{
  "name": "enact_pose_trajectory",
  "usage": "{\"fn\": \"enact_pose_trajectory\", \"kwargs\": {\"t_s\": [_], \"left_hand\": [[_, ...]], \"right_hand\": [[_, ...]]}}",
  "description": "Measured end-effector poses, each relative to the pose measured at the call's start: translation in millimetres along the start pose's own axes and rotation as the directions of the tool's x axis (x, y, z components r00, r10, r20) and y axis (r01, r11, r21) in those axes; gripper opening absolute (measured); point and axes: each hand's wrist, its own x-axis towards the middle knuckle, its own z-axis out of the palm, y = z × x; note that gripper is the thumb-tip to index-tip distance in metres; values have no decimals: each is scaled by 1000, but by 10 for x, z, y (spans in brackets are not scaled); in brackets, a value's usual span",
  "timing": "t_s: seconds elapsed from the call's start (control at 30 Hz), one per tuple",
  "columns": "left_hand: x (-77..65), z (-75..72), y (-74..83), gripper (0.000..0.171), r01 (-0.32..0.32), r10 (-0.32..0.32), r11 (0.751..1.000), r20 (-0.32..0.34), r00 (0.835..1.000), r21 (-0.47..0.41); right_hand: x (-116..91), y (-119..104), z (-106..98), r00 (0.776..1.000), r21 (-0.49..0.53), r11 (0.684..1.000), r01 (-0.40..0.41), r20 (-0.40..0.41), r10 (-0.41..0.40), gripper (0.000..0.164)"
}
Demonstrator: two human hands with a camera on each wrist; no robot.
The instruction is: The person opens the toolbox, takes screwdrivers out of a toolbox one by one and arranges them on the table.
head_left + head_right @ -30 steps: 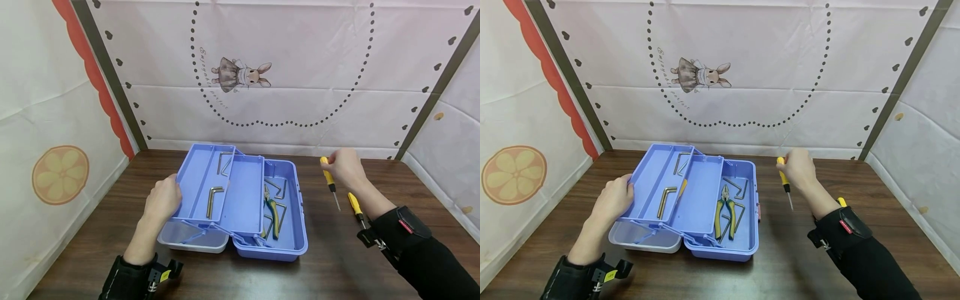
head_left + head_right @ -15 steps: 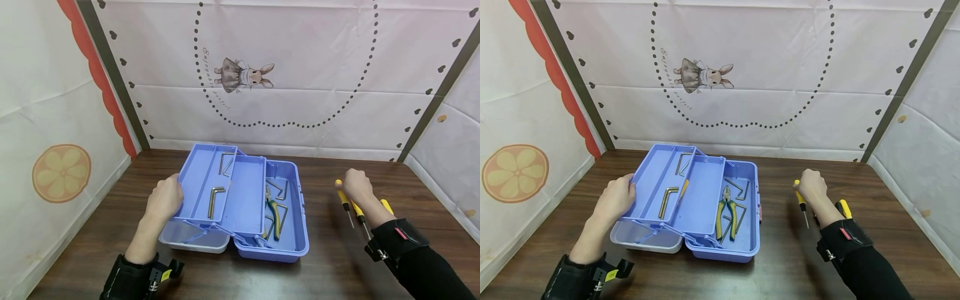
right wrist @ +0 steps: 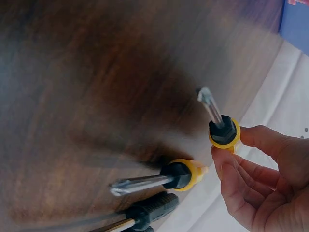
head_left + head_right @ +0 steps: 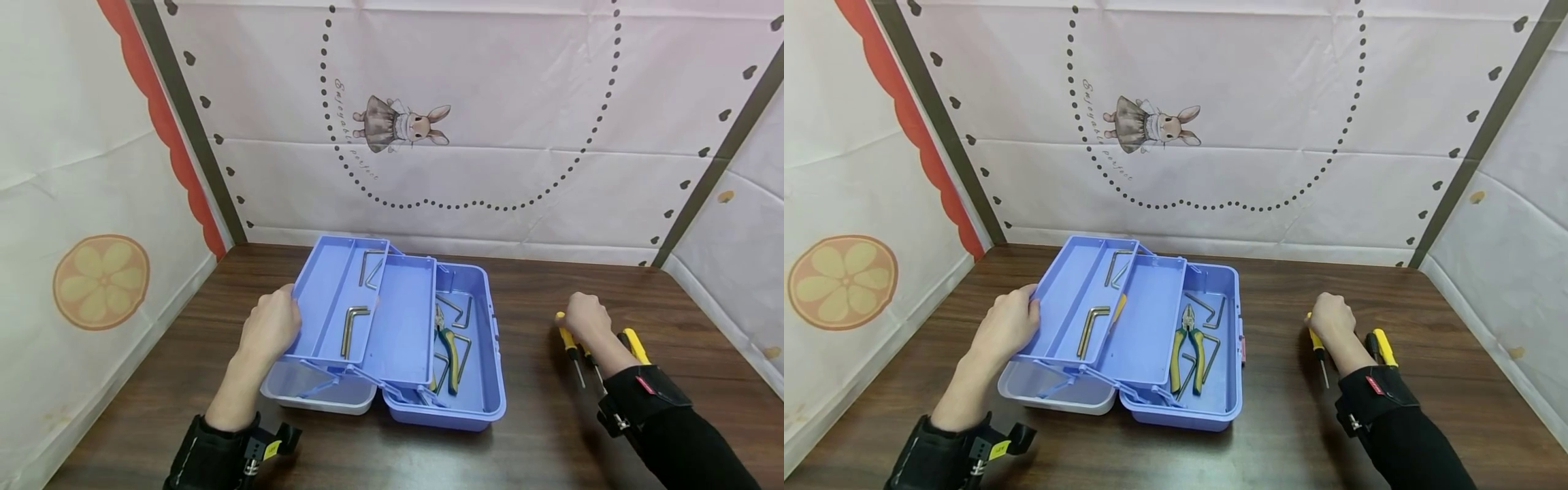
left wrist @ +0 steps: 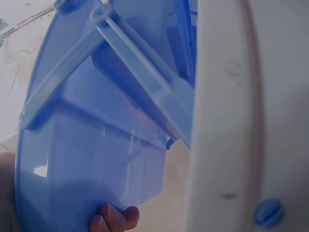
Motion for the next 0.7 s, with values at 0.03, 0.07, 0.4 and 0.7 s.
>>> {"fn": "enact_pose_trajectory", "kwargs": {"t_s": [0.03,0.07,0.4,0.7], "left_hand": [[1,1,-1,35,3,-3,1000,2,1000,1],[0,0,0,35,5,-5,1000,4,1000,2],[0,-7,15,36,11,-11,1000,8,1000,5],[-8,-15,22,36,10,-10,1000,13,1000,-1]], "right_hand": [[10,9,10,1000,-3,1000,-1,5,1,23],[21,16,19,1000,-6,1000,-5,10,5,23],[58,3,44,998,-35,999,-39,53,40,23],[-10,-53,-19,999,-68,997,-26,34,29,29]]}}
